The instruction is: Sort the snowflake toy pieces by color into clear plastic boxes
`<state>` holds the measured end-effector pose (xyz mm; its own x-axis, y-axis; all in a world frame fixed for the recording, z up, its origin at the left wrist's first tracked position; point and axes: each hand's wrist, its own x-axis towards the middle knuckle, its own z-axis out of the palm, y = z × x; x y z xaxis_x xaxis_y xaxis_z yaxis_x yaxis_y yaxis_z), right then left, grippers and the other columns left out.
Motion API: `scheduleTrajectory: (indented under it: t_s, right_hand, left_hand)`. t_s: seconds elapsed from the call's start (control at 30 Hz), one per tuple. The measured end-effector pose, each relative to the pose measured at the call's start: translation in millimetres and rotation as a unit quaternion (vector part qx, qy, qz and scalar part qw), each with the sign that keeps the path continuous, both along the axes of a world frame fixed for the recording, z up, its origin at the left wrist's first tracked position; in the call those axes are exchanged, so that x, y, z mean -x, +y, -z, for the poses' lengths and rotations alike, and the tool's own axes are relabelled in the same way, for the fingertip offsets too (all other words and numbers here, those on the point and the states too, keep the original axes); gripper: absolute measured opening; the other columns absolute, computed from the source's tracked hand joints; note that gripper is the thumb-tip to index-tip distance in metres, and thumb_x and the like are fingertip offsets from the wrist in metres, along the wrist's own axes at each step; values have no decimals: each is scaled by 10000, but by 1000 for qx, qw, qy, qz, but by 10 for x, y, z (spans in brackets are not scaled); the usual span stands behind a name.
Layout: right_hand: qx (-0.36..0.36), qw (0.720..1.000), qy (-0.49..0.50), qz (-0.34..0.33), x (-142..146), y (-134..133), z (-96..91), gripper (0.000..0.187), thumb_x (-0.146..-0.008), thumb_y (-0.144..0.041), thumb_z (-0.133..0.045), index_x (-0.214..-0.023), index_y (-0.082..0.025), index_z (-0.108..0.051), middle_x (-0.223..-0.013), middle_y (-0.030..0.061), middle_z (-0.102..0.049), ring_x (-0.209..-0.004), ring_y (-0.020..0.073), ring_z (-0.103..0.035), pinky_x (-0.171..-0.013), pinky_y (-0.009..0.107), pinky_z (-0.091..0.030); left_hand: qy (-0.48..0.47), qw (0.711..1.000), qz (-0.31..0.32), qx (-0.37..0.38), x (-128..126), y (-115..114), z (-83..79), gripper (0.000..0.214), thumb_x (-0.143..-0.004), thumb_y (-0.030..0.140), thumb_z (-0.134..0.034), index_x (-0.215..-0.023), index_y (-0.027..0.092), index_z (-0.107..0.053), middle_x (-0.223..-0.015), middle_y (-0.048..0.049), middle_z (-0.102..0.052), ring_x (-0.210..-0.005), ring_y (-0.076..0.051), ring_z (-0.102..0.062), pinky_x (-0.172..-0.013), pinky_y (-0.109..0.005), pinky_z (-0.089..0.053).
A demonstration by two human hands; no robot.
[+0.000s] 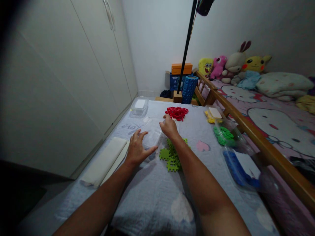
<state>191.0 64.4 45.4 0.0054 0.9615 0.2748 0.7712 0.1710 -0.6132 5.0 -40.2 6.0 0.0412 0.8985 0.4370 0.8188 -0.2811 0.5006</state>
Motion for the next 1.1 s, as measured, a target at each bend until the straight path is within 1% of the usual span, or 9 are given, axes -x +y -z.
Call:
scheduleTrajectory:
  t_s: [0.1, 0.17, 0.27, 0.33, 0.5, 0.7, 0.83, 0.97, 1.1]
  right_hand:
    - [3, 1000, -10, -1, 0, -27, -51, 391, -855, -282, -582, -1234, -185, -597, -923, 65, -709, -812, 231, -637, -798, 326, -469]
    - [19, 1000, -22, -11, -15, -30, -92, 419, -851, -275, -564, -1259, -185, -589, -890, 65, -715, -796, 242, -643, -784, 328, -472]
    - [35, 998, -25, -36, -59, -14, -149, 471, -822, -218, -538, -1287, -181, -597, -971, 94, -742, -885, 270, -673, -827, 344, -491]
    - [39, 997, -23, -59, -95, -3, -164, 511, -802, -174, -521, -1305, -173, -607, -1038, 106, -752, -930, 276, -679, -862, 352, -503]
    - [71, 993, -5, -90, -149, -11, -88, 614, -799, -80, -495, -1406, -126, -578, -998, 106, -766, -839, 240, -673, -843, 335, -522]
    - [54, 992, 16, -117, -152, -42, -19, 730, -771, -70, -533, -1496, -148, -504, -934, 67, -777, -844, 222, -673, -860, 320, -525]
    - [45, 994, 25, -100, -139, -102, -53, 711, -823, -143, -574, -1526, -143, -468, -978, 79, -785, -970, 241, -693, -936, 344, -515]
    - [49, 994, 52, -77, -113, -182, -46, 656, -865, -168, -570, -1514, -151, -475, -1109, 114, -777, -1027, 248, -710, -976, 384, -522]
    - [67, 991, 109, -44, -78, -254, 1, 601, -883, -173, -590, -1476, -161, -493, -1254, 156, -741, -1105, 246, -719, -1014, 403, -527]
  left_hand:
    - [12, 1000, 2, -4, 2, -6, -2, 780, -736, 570, -842, -1368, 179, -605, -1528, -228, -482, -1408, -410, -497, -1160, -558, -431]
    - [20, 1000, 1, -1, -3, -8, -4, 822, -713, 595, -853, -1385, 200, -594, -1538, -216, -478, -1408, -413, -493, -1152, -564, -434]
    - [30, 1000, -8, 6, -17, -17, -8, 873, -678, 615, -872, -1396, 209, -587, -1547, -212, -470, -1408, -425, -485, -1144, -570, -436]
    - [31, 999, -14, 4, -27, -24, -8, 853, -695, 619, -859, -1393, 208, -589, -1547, -213, -469, -1402, -424, -486, -1142, -570, -436]
    - [28, 999, -18, -12, -43, -33, 4, 774, -758, 604, -810, -1382, 196, -601, -1535, -212, -474, -1389, -416, -489, -1152, -567, -426]
    - [31, 999, -23, -16, -53, -30, 15, 771, -778, 610, -787, -1386, 174, -602, -1537, -228, -465, -1375, -419, -493, -1146, -570, -425]
    - [26, 999, -25, -17, -55, -33, 12, 776, -779, 619, -783, -1397, 190, -592, -1538, -215, -466, -1379, -412, -493, -1151, -560, -419]
    - [19, 999, -23, -19, -57, -29, 21, 778, -779, 614, -787, -1400, 191, -587, -1544, -213, -463, -1378, -406, -496, -1151, -554, -423]
    - [10, 999, -29, -22, -81, -23, 44, 778, -773, 607, -796, -1389, 177, -597, -1540, -226, -458, -1373, -414, -499, -1150, -559, -423]
